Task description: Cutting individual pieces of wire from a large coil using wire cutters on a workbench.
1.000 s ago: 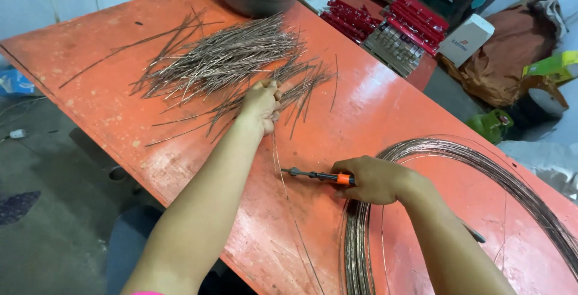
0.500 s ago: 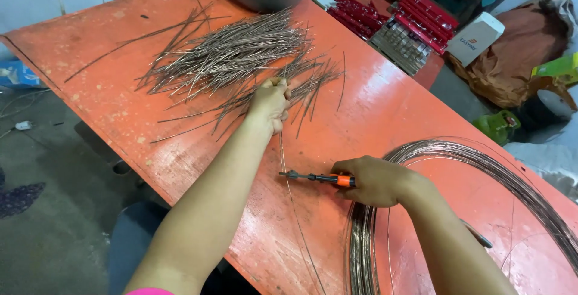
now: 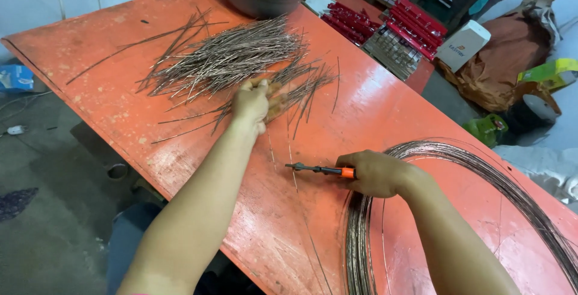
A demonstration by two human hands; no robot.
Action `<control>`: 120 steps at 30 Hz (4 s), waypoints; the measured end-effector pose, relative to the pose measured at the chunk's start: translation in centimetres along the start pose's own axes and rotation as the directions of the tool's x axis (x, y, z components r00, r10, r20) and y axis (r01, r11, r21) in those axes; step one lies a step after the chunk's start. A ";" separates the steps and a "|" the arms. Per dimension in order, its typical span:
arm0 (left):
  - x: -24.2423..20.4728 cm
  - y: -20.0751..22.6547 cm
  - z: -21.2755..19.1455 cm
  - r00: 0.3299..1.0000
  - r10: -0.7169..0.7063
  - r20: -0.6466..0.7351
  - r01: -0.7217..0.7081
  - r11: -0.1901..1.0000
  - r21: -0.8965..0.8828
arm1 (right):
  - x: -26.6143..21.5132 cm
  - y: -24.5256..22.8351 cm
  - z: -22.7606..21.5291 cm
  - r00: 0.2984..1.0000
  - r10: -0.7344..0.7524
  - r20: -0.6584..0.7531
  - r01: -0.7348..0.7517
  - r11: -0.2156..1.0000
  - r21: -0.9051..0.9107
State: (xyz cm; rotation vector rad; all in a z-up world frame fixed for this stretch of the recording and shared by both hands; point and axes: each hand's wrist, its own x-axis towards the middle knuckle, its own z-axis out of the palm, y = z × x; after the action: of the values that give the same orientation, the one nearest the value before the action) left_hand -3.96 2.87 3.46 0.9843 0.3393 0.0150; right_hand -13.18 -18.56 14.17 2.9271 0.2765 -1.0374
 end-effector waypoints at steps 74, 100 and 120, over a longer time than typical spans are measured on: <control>4.6 -4.7 1.0 0.998 0.026 -0.053 -0.027 1.000 -0.012 | 0.8 0.9 1.2 0.999 -0.042 -0.031 0.041 0.999 -0.034; 4.3 -4.9 0.9 0.997 0.054 -0.051 -0.054 0.999 0.009 | -0.2 -2.6 1.1 0.999 -0.034 0.040 0.035 0.999 -0.037; 8.8 -4.4 -2.0 0.993 0.037 -0.109 -0.016 0.983 0.181 | 0.7 -1.1 2.8 0.996 -0.046 0.079 0.041 0.997 0.061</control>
State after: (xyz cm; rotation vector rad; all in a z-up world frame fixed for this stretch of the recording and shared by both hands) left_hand 3.22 3.50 -3.58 1.1700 0.4365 0.0651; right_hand -14.57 -17.63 11.53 2.9350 0.3131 -1.1863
